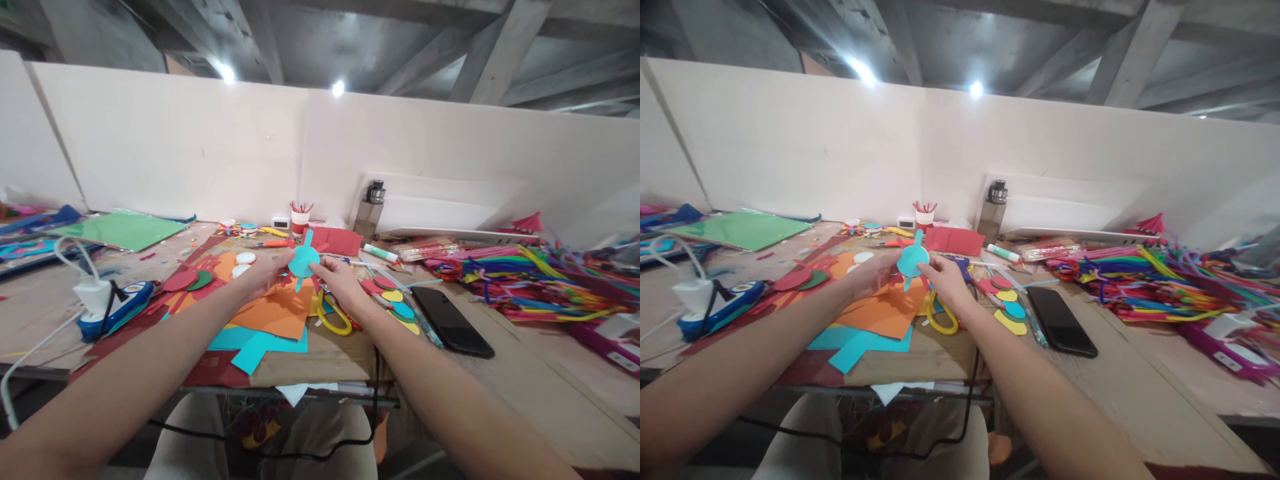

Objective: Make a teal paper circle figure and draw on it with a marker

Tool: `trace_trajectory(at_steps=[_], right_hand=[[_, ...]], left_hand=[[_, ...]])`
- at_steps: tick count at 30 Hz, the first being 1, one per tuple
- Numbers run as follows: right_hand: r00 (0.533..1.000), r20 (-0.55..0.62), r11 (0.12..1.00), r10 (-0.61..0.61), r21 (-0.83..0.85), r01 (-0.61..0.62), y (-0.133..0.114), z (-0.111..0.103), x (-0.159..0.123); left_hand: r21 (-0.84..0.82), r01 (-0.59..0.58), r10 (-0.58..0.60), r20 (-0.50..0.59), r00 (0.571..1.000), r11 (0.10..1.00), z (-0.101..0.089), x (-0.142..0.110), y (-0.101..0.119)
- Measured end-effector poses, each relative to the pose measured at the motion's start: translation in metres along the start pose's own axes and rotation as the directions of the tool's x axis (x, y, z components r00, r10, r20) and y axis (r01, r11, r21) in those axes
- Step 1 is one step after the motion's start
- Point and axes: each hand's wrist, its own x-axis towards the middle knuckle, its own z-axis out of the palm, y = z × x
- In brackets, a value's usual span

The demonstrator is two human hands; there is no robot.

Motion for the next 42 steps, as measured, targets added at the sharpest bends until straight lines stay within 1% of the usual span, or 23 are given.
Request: trace_trajectory(at_steps=[2,4,6,9,11,13,16,19,23,25,27,29,32,34,37,42], right_hand=[[1.000,0.011,1.000,0.007,-0.021,-0.006,0.001,0.000,0.000],[0.999,-0.028,1.000,0.018,-0.021,-0.019,0.001,-0.003,0.002],[0.993,-0.117,0.999,0.028,-0.012,-0.030,0.001,-0.010,0.005],[0.968,-0.251,1.000,0.014,-0.019,-0.019,0.001,-0.025,0.013],[0.951,-0.308,1.000,-0.017,-0.030,0.008,0.002,-0.035,0.018],[0.935,-0.350,0.997,-0.062,-0.068,0.041,0.002,-0.043,0.022],[0.916,-0.387,0.990,-0.106,-0.126,0.061,-0.001,-0.051,0.023],[0.906,-0.409,0.987,-0.109,-0.149,0.051,-0.005,-0.056,0.021],[0.885,-0.457,0.994,-0.087,-0.100,0.046,-0.008,-0.064,0.021],[0.882,-0.464,0.996,-0.079,-0.082,0.046,-0.006,-0.067,0.022],[0.891,-0.447,0.994,-0.076,-0.105,0.032,-0.002,-0.067,0.022],[0.914,-0.401,0.990,-0.065,-0.141,0.008,0.001,-0.064,0.021],[0.958,-0.284,0.980,-0.043,-0.198,-0.015,0.004,-0.053,0.017],[0.977,-0.202,0.945,-0.071,-0.327,0.001,0.004,-0.044,0.014],[0.987,-0.103,0.865,-0.123,-0.500,0.055,0.002,-0.035,0.008],[0.992,-0.033,0.809,-0.120,-0.582,0.078,0.002,-0.031,0.005]], left_hand=[[0.023,-0.013,0.013,-0.005,1.000,1.000,0.002,0.000,-0.002],[0.000,-0.036,0.036,-0.049,0.998,0.999,0.001,0.001,-0.002],[-0.088,-0.061,0.049,-0.132,0.990,0.994,-0.004,0.003,0.000],[-0.232,-0.111,0.045,-0.274,0.961,0.966,-0.015,0.007,0.005],[-0.280,-0.151,0.044,-0.357,0.933,0.948,-0.020,0.008,0.009],[-0.304,-0.179,0.043,-0.403,0.914,0.936,-0.023,0.009,0.012],[-0.326,-0.199,0.045,-0.424,0.905,0.924,-0.024,0.009,0.014],[-0.328,-0.195,0.047,-0.411,0.910,0.924,-0.025,0.010,0.013],[-0.300,-0.162,0.042,-0.369,0.928,0.940,-0.028,0.012,0.009],[-0.266,-0.139,0.041,-0.343,0.938,0.954,-0.028,0.012,0.007],[-0.219,-0.113,0.040,-0.310,0.950,0.969,-0.024,0.010,0.005],[-0.168,-0.072,0.028,-0.248,0.968,0.983,-0.018,0.007,0.004],[-0.094,-0.025,0.012,-0.136,0.991,0.995,-0.009,0.003,0.002],[-0.066,-0.003,-0.002,-0.090,0.996,0.998,-0.005,0.002,0.000],[-0.022,0.021,-0.022,-0.064,0.998,1.000,-0.006,0.003,-0.003],[0.076,0.042,-0.039,-0.044,0.998,0.996,-0.010,0.004,-0.009]])
